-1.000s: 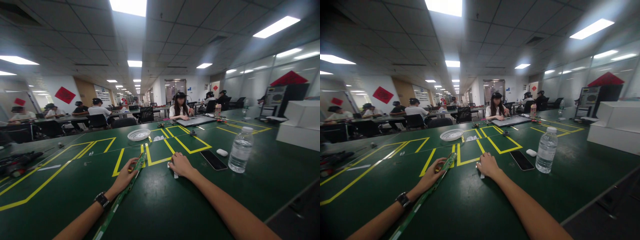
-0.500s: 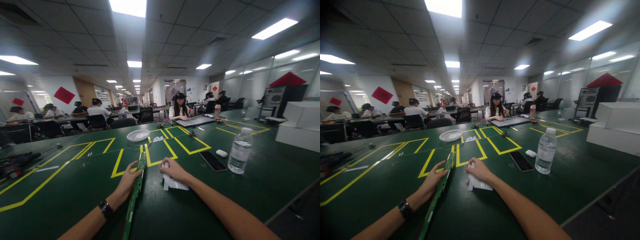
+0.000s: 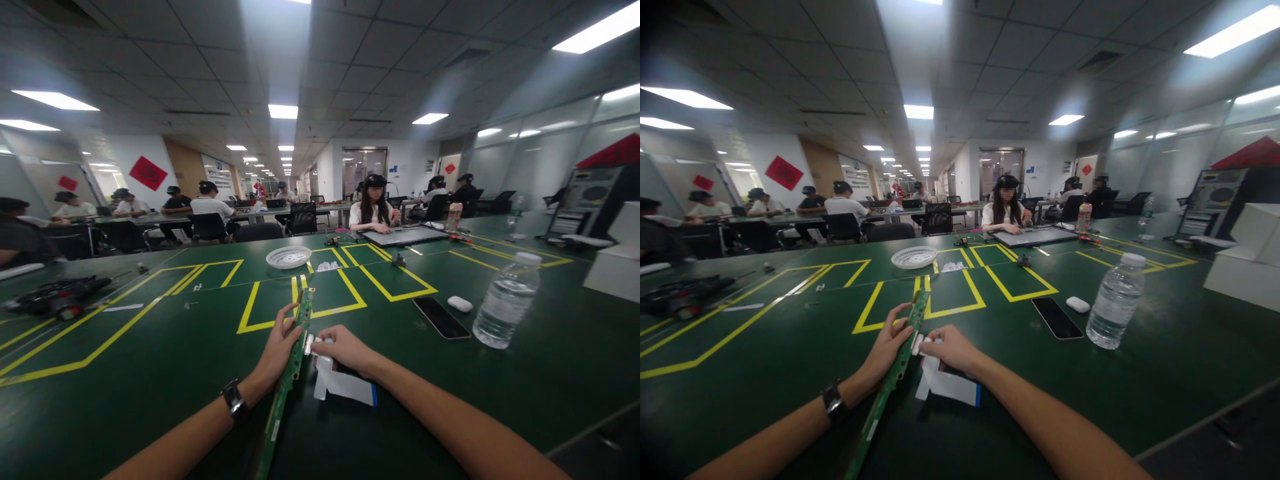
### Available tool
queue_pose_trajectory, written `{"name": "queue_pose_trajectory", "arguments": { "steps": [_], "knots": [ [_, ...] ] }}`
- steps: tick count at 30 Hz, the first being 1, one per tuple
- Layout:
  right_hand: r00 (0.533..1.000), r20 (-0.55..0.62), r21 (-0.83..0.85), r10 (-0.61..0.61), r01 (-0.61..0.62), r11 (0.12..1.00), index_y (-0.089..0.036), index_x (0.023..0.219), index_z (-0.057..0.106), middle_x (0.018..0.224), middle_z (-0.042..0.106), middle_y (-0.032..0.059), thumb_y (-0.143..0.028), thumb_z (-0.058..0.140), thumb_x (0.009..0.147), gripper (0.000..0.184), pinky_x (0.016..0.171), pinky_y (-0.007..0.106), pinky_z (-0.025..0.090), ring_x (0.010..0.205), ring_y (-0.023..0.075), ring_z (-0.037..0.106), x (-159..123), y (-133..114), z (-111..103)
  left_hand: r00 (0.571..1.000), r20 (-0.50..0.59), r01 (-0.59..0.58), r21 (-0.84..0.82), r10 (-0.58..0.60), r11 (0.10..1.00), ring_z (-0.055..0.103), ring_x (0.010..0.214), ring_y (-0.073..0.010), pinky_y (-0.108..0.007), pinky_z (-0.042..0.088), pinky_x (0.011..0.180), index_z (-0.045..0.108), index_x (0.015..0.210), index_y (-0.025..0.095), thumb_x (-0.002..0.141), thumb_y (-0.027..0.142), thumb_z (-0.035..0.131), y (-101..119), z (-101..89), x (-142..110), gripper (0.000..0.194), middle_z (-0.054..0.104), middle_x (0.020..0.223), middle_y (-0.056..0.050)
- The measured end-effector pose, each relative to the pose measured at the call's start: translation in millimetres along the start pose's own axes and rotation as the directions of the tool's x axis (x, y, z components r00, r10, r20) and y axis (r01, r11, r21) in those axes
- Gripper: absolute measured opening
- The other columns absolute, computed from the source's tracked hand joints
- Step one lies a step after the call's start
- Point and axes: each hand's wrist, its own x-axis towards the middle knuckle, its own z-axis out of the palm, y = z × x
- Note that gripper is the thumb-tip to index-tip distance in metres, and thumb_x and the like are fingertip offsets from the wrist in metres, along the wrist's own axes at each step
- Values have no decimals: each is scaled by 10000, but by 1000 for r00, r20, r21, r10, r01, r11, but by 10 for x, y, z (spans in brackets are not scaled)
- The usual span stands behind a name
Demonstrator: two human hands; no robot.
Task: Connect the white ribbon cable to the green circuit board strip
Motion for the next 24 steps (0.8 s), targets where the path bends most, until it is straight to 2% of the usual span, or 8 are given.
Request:
{"name": "queue_pose_trajectory", "arguments": {
  "steps": [3, 6, 15, 19, 24],
  "knots": [
    [1000, -24, -33, 12, -13, 999, -127, 788, 634, 661, 639, 13, -433, 625, 777, 307, 454, 184, 373, 507, 87, 513, -2, 11, -1, 999, 34, 1, -24, 0, 1000, 627, 771, -141, -235, 496, 650, 362, 1315, 279, 820, 327, 594, 0, 4, -8, 549, 632, 1086, -36],
    [999, -29, 4, 14, -14, 1000, -127, 817, 635, 671, 644, 12, -425, 621, 784, 300, 463, 189, 365, 506, 88, 516, 5, 28, -1, 999, 52, -6, -32, 8, 999, 618, 769, -140, -239, 497, 660, 362, 1313, 279, 829, 313, 587, 2, 4, -16, 535, 633, 1036, -23],
    [999, -38, 73, 30, -27, 997, -137, 731, 597, 578, 593, -16, -381, 624, 775, 249, 425, 177, 315, 446, 73, 477, 34, 58, 22, 997, 67, -24, 29, 22, 999, 606, 789, -149, -240, 482, 660, 372, 1308, 256, 833, 316, 579, -22, -4, 0, 521, 617, 980, -18],
    [999, -34, 61, 29, -27, 998, -139, 752, 599, 603, 603, -11, -390, 611, 783, 253, 423, 178, 331, 453, 76, 482, 29, 78, 20, 995, 82, -60, 90, 53, 994, 597, 820, -160, -261, 479, 712, 390, 1302, 252, 860, 300, 540, -23, -2, -9, 469, 612, 965, -16],
    [998, -56, 31, 23, -21, 999, -135, 744, 603, 597, 598, -9, -372, 605, 781, 240, 441, 182, 346, 471, 83, 493, 17, 70, 26, 991, 107, -100, 161, 84, 982, 587, 949, -192, -306, 456, 841, 419, 1277, 240, 878, 296, 516, 18, 23, -40, 415, 603, 1074, -39]
  ]
}}
